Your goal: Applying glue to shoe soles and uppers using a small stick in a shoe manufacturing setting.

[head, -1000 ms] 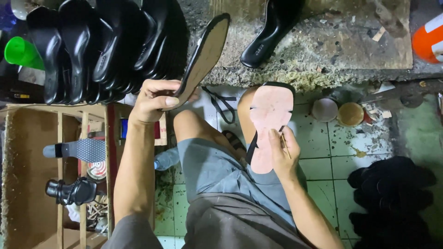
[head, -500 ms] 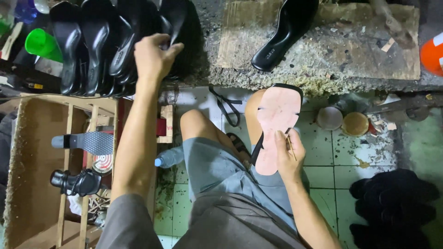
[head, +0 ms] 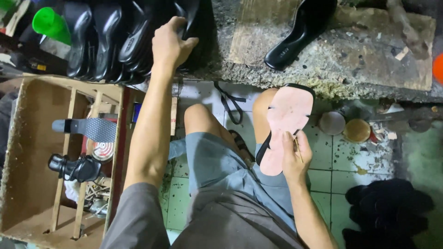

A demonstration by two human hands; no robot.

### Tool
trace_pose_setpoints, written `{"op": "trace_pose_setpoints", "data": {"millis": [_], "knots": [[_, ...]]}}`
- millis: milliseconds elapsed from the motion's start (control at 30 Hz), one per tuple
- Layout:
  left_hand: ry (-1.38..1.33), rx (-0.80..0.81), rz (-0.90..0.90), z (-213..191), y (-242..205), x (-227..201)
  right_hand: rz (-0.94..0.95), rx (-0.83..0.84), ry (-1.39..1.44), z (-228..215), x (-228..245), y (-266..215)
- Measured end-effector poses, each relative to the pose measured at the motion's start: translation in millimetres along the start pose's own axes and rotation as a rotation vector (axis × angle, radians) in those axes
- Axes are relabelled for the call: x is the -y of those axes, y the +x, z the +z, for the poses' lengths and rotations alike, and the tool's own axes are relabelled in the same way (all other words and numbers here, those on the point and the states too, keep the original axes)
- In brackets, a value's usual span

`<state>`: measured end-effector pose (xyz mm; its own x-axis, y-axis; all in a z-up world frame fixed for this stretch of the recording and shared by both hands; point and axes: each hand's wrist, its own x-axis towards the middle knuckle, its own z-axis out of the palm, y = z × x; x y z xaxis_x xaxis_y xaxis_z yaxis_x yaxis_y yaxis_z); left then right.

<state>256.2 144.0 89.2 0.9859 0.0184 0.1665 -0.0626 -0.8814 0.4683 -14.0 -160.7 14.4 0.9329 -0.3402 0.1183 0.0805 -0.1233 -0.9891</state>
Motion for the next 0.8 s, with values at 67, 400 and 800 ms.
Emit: {"op": "trace_pose_setpoints", "data": {"millis": [67, 400, 800], "knots": [[0.133, -0.124, 0.059, 15, -10, 4, 0.023, 0.007, 0.026, -1, -2, 0], [-1.512, 0.416, -0.147, 89, -235, -119, 0.138, 0.291, -0.106, -26, -5, 6], [-1.36, -0.027, -0.554, 137, -244, -94, -0.289, 0.257, -0.633, -40, 34, -22]]}}
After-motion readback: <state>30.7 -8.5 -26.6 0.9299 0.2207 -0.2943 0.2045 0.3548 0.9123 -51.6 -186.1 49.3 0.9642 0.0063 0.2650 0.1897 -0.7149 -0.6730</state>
